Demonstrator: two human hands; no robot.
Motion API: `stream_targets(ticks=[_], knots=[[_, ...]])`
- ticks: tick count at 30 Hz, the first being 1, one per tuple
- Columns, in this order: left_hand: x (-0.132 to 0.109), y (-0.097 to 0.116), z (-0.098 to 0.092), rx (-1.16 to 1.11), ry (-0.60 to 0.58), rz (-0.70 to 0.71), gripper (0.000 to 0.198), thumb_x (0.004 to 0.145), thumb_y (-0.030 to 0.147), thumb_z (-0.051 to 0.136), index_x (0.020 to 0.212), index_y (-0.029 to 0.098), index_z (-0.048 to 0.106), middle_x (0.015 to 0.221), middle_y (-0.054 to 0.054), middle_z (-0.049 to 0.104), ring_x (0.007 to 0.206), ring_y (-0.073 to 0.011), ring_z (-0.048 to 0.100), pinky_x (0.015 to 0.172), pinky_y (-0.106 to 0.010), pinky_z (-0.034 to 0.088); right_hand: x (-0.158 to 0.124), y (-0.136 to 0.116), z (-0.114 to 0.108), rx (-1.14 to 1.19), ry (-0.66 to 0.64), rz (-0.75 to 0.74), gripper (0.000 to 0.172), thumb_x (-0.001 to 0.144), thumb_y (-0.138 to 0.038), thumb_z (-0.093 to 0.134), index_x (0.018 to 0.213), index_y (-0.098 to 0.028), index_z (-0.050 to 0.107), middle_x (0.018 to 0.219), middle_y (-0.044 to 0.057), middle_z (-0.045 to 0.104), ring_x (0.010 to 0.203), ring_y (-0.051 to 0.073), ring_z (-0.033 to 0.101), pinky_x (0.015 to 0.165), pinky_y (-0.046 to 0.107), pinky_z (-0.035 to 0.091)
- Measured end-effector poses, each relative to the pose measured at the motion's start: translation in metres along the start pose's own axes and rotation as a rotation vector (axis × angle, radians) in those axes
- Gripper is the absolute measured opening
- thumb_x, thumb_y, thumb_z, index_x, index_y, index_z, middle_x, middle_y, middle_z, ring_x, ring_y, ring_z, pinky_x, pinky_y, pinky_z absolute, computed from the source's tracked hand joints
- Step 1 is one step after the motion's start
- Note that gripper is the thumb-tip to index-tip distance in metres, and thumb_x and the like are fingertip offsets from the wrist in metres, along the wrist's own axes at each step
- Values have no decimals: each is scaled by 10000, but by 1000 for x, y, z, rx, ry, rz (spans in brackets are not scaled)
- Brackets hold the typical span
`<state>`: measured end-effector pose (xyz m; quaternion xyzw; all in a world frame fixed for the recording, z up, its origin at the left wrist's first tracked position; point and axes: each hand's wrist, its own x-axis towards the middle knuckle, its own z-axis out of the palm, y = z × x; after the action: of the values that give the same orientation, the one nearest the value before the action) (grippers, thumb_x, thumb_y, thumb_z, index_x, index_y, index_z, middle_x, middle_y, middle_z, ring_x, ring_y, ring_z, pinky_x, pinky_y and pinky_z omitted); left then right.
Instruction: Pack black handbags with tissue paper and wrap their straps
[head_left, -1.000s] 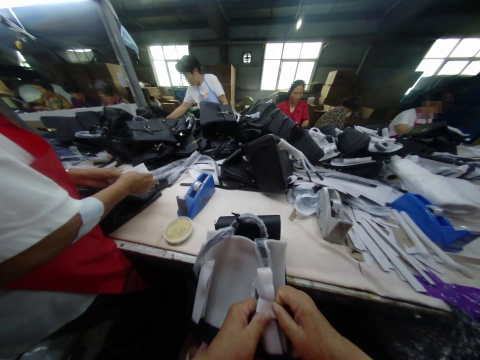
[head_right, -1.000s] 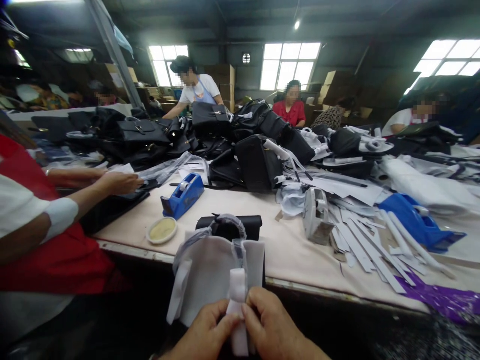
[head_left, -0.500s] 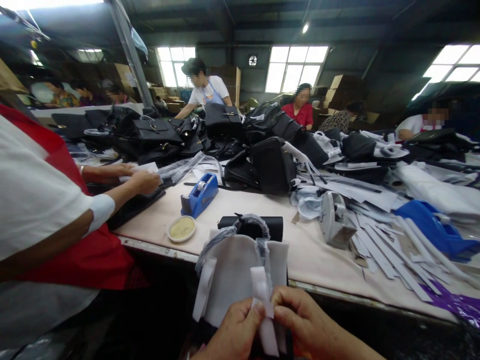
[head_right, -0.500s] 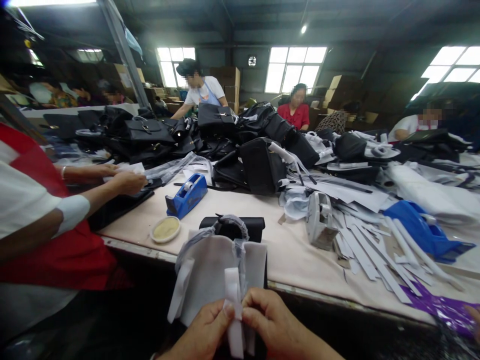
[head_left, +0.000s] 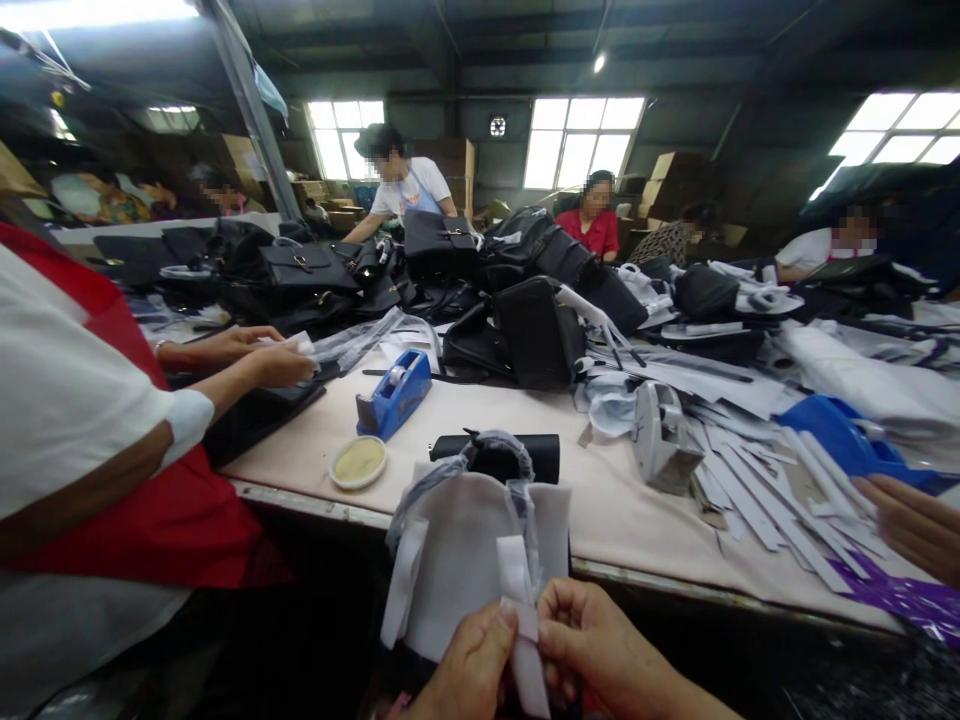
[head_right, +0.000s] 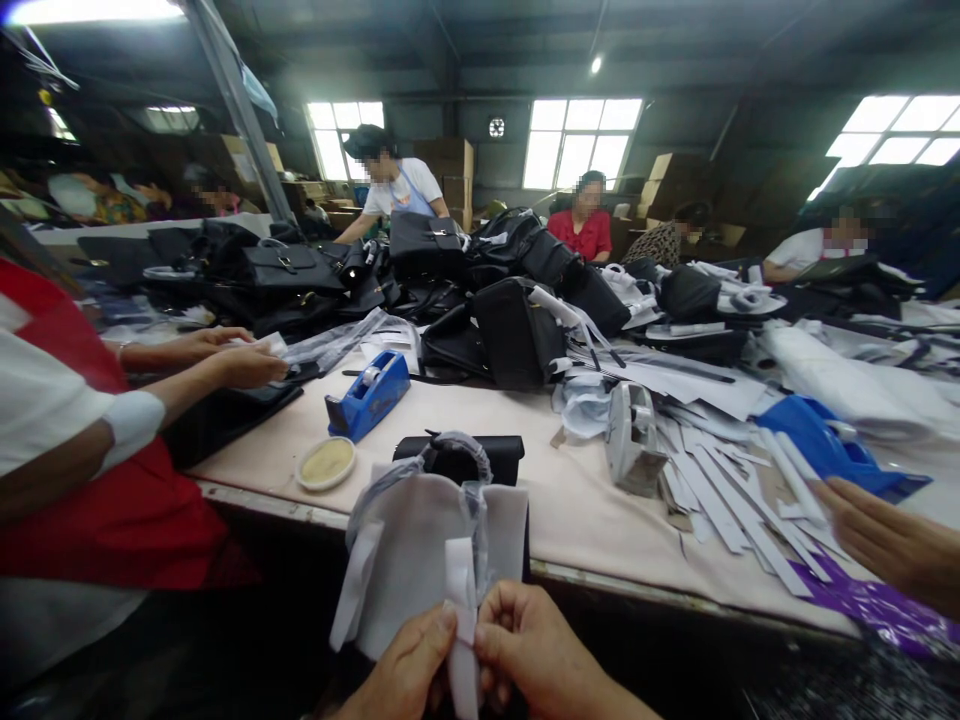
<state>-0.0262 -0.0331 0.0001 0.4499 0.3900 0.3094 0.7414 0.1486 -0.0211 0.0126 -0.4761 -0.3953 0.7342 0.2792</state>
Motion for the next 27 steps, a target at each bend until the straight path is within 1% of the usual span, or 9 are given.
stream_targets(ticks=[2, 4, 7, 10, 13, 17, 21, 25, 27], knots=[[-6, 6, -1, 147, 94, -7, 662, 906, 721, 379, 984, 151, 708, 767, -74, 703, 654, -180, 568, 646, -296, 483, 0, -2, 6, -48, 53, 2, 494, 680, -574, 797, 725, -181, 501, 469, -34, 591, 361, 67, 455, 374, 159, 304], [-12, 15, -1, 269, 161, 30, 622, 881, 715, 448, 1005, 169, 719, 922, -119, 737, 837, -241, 625, 800, -332, 504, 1, 0, 12, -104, 123, -6, 499, 686, -602, 772, 708, -194, 485, 443, -50, 557, 349, 68, 435, 361, 163, 289], [-16, 24, 1, 394, 179, 80, 514, 883, 636, 521, 1031, 188, 725, 1044, -144, 742, 1003, -291, 632, 931, -350, 464, 6, 12, 18, -167, 207, -50, 497, 705, -624, 731, 694, -216, 446, 431, -84, 481, 345, 67, 396, 350, 175, 285], [-9, 19, 3, 494, 177, 81, 508, 946, 572, 407, 1028, 175, 713, 1030, -157, 745, 976, -292, 653, 889, -357, 475, 10, 26, 17, -235, 259, -144, 462, 763, -602, 684, 697, -223, 428, 477, -90, 440, 377, 68, 394, 361, 184, 304], [0, 10, 4, 556, 201, 59, 548, 986, 497, 277, 1031, 134, 686, 993, -176, 738, 923, -282, 671, 823, -363, 483, 7, 27, 12, -257, 197, -189, 454, 815, -624, 625, 735, -220, 433, 506, -82, 448, 406, 78, 420, 387, 190, 334], [3, 9, 5, 586, 214, 27, 515, 989, 470, 278, 938, 140, 670, 926, -162, 741, 866, -267, 678, 749, -337, 479, -2, 7, 7, -189, 2, -102, 517, 785, -687, 631, 801, -193, 482, 589, -37, 552, 486, 99, 518, 479, 206, 417], [1, 12, 7, 591, 154, 89, 517, 995, 477, 263, 879, 169, 661, 859, -139, 736, 812, -249, 674, 733, -328, 475, -1, -6, 10, -319, 73, 16, 571, 813, -778, 480, 778, -209, 449, 540, -37, 520, 425, 110, 471, 425, 220, 366], [0, 6, 3, 567, 195, 105, 493, 969, 530, 350, 1016, 177, 691, 996, -159, 741, 922, -278, 664, 858, -357, 487, 5, 1, 13, -690, 184, -291, 460, 947, -594, 366, 705, -209, 435, 674, 16, 535, 616, 153, 493, 580, 280, 412], [-3, 3, -3, 508, 155, 124, 488, 941, 571, 419, 1064, 192, 702, 1085, -153, 732, 1007, -289, 643, 937, -370, 473, 4, 7, 13, -795, 217, -403, 421, 977, -502, 347, 686, -207, 419, 723, 31, 533, 691, 169, 489, 652, 299, 411]])
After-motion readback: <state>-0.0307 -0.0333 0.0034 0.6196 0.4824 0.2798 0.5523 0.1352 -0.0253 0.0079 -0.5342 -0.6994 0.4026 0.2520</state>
